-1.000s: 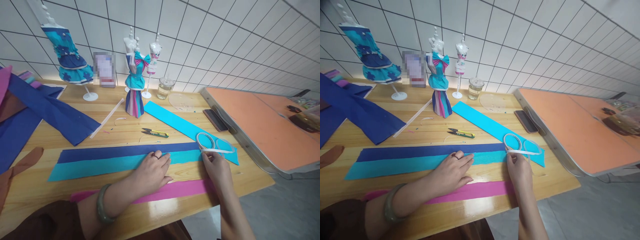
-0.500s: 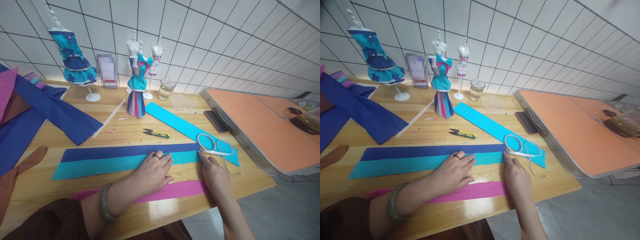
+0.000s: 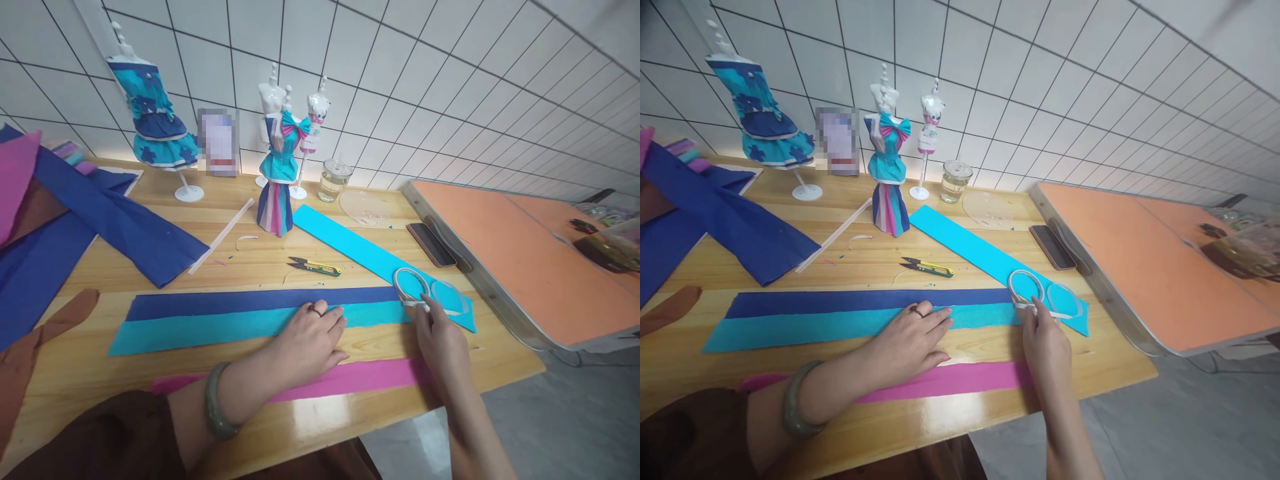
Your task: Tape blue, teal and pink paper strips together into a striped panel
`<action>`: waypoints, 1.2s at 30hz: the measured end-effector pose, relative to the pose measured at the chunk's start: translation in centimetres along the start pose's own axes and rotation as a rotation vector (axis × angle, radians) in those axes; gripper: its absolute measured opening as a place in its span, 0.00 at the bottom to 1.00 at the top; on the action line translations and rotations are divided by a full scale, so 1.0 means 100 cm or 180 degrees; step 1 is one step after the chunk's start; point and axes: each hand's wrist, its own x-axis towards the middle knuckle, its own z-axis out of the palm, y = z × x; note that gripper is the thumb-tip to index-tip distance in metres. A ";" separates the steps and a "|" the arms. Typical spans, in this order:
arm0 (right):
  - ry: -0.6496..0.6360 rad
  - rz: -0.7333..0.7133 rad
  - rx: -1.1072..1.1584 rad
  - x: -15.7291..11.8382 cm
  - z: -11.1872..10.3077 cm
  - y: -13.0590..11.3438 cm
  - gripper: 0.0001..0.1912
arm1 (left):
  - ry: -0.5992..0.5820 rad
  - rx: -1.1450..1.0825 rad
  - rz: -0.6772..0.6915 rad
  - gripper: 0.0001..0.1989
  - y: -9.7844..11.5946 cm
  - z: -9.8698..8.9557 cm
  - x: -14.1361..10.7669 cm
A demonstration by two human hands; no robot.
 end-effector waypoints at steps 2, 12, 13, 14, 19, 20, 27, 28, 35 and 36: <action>-0.0118 0.0131 0.0299 0.006 0.000 0.001 0.26 | -0.0002 -0.0005 -0.0003 0.24 0.000 0.000 -0.001; 0.0009 0.0357 -0.0040 0.013 -0.004 0.003 0.23 | 0.0018 0.0044 0.0032 0.22 0.000 0.001 -0.001; 0.0129 0.0321 -0.0123 0.008 -0.006 -0.001 0.24 | 0.0019 0.0044 0.0037 0.23 0.000 0.001 -0.001; 0.0277 0.0219 -0.0120 0.002 -0.007 -0.007 0.23 | 0.0021 0.0048 0.0040 0.23 0.000 0.001 -0.001; 0.0263 -0.1602 0.0697 -0.038 -0.004 -0.048 0.18 | 0.0040 0.0093 0.0022 0.23 0.001 0.001 -0.002; 0.0109 -0.1960 0.0787 -0.044 -0.001 -0.054 0.18 | 0.0053 0.0105 0.0016 0.23 0.001 0.001 -0.002; -0.0161 -0.2367 0.0439 -0.047 0.023 -0.044 0.22 | 0.0090 0.0187 0.0009 0.24 0.002 0.002 -0.002; -0.0134 -0.2328 0.0379 -0.044 0.025 -0.039 0.22 | 0.0083 0.0185 0.0011 0.24 0.001 0.003 -0.002; -0.0009 -0.1931 0.0302 -0.035 0.022 -0.026 0.23 | 0.0097 0.0222 0.0070 0.24 0.002 0.002 -0.003; -0.0028 -0.1987 0.0339 -0.036 0.022 -0.027 0.23 | 0.0104 0.0227 0.0072 0.24 0.002 0.002 -0.003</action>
